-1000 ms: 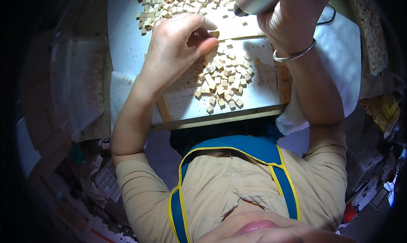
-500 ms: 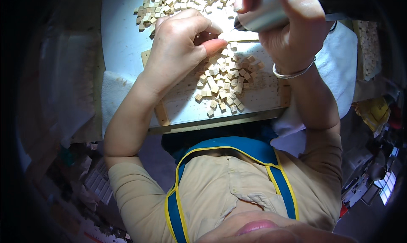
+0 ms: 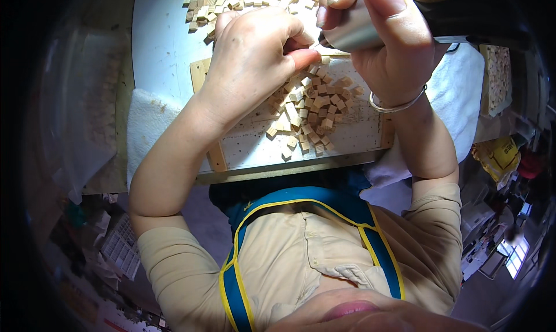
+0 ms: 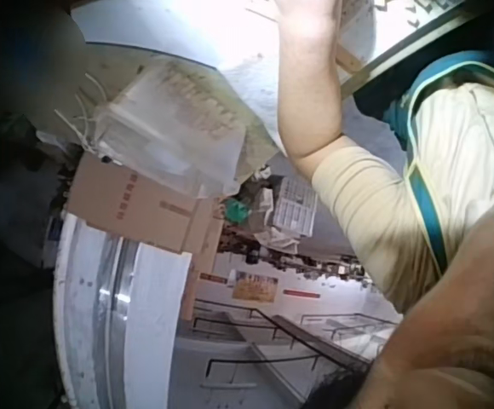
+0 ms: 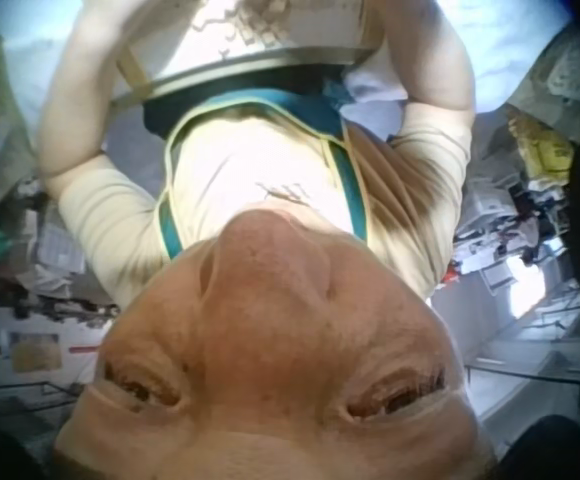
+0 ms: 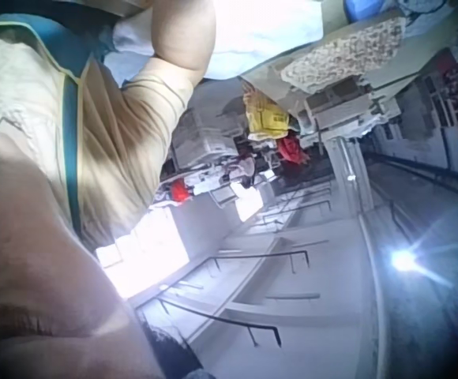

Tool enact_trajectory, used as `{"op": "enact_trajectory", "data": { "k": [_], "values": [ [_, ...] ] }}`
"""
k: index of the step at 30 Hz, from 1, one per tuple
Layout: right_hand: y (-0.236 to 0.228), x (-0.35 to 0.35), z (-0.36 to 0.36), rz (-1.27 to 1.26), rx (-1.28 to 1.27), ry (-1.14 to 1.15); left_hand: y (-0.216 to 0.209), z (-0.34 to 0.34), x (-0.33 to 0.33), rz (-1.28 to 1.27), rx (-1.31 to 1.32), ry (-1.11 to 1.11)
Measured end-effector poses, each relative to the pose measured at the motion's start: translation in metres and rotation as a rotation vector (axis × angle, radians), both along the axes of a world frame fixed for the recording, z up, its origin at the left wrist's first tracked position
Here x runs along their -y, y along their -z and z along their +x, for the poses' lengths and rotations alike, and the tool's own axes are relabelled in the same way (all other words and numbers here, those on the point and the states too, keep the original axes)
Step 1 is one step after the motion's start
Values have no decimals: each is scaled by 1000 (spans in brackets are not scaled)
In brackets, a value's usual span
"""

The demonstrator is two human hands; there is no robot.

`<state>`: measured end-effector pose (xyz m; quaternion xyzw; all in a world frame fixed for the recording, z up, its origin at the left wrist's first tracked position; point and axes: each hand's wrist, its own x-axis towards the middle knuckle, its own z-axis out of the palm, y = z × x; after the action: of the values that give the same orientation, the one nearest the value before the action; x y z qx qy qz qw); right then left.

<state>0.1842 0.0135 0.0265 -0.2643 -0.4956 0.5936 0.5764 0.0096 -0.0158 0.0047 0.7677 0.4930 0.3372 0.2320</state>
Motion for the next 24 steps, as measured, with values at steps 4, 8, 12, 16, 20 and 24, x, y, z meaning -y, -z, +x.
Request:
{"op": "enact_trajectory", "data": {
  "k": [4, 8, 12, 16, 20, 24],
  "values": [
    [2, -2, 5, 125, 45, -65, 1, -1, 0, 2, -27, 0],
    [16, -15, 12, 239, 124, -133, -1, 0, -1, 9, -27, 1],
    [9, -8, 1, 220, 51, -66, 2, 0, 0, 8, -26, 1],
    [-8, 3, 1, 62, 286, 38, 3, -1, 0, 16, -30, 8],
    [-11, 3, -2, 109, 298, 52, 3, -1, 0, 40, -66, 17],
    [-9, -4, 1, 387, 628, 67, 6, -2, 0, 57, -79, 18]
  ]
}}
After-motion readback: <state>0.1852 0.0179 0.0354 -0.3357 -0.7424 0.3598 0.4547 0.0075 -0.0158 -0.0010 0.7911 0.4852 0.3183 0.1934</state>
